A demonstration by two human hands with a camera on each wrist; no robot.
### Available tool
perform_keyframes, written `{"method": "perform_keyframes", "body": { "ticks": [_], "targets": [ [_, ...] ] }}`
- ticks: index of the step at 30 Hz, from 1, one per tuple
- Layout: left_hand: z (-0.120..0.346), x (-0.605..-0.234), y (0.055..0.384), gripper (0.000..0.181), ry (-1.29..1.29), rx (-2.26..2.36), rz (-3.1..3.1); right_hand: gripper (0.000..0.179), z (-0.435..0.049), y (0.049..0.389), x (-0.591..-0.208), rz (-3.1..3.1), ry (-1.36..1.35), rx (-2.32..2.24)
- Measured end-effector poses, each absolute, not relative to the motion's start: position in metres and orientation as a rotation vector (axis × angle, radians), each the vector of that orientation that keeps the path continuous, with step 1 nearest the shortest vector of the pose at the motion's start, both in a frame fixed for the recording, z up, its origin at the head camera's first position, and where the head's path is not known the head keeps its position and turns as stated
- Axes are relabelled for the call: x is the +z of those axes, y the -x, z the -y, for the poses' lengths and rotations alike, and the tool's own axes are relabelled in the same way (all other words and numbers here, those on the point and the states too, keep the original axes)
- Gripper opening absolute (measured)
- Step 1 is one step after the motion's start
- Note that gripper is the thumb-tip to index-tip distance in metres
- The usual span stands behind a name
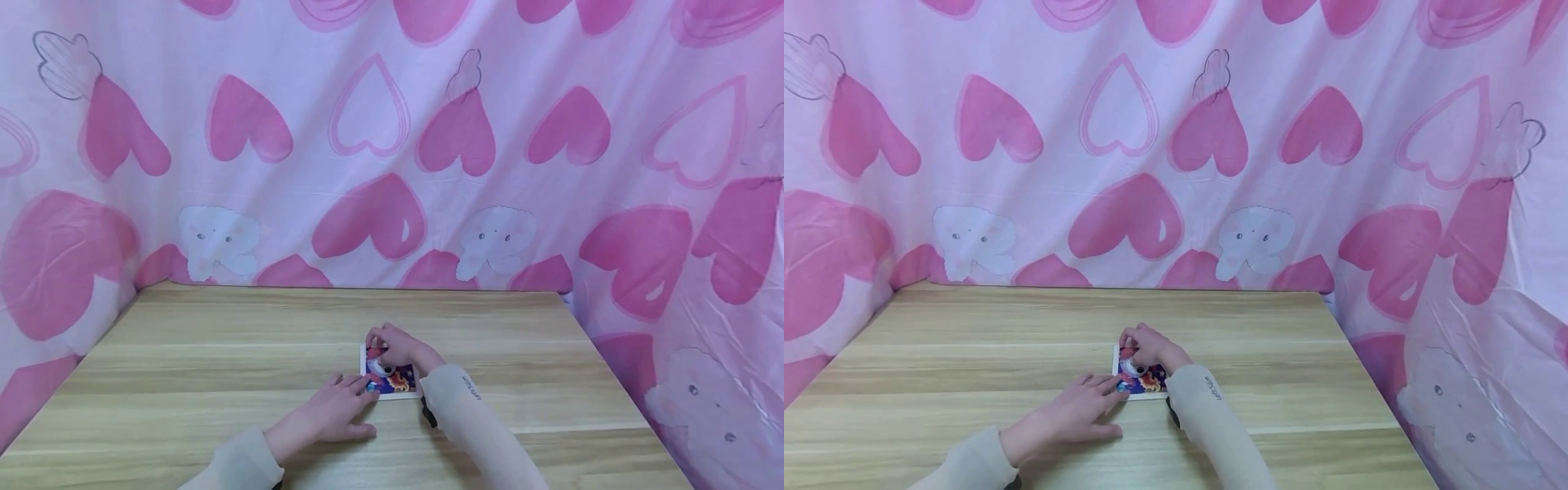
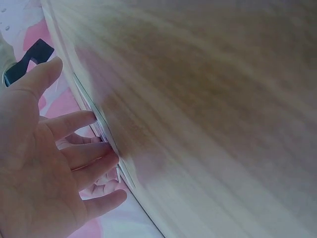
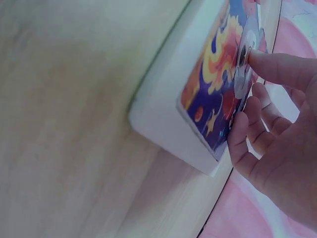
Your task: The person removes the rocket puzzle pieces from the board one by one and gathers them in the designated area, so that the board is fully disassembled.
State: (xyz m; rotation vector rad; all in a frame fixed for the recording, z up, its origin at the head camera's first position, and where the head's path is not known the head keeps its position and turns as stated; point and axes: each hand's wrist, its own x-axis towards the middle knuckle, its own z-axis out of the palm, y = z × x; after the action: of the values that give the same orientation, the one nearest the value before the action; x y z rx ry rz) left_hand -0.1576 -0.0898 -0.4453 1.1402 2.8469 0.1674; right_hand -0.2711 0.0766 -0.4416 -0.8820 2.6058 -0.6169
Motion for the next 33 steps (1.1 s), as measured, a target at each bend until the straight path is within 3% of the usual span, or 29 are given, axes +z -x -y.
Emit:
{"method": "perform_keyframes", "body": {
  "ticks": [12, 21, 33],
  "targets": [
    [0.09, -0.447, 0.158, 0.063, -1.151, 0.167, -2.848, 0.032, -0.088, 0.275, -0.457, -2.603, 1.003, -0.835],
    [0.09, -0.446, 0.157, 0.064, -1.154, 0.165, -2.844, 0.021, -0.093, 0.273, -0.458, -2.599, 1.104, -0.987],
    [0.089, -0.444, 0.157, 0.064, -1.12, 0.183, -2.822, 0.013, -0.098, 0.26, -0.439, -2.397, 0.894, -1.275]
  ]
}}
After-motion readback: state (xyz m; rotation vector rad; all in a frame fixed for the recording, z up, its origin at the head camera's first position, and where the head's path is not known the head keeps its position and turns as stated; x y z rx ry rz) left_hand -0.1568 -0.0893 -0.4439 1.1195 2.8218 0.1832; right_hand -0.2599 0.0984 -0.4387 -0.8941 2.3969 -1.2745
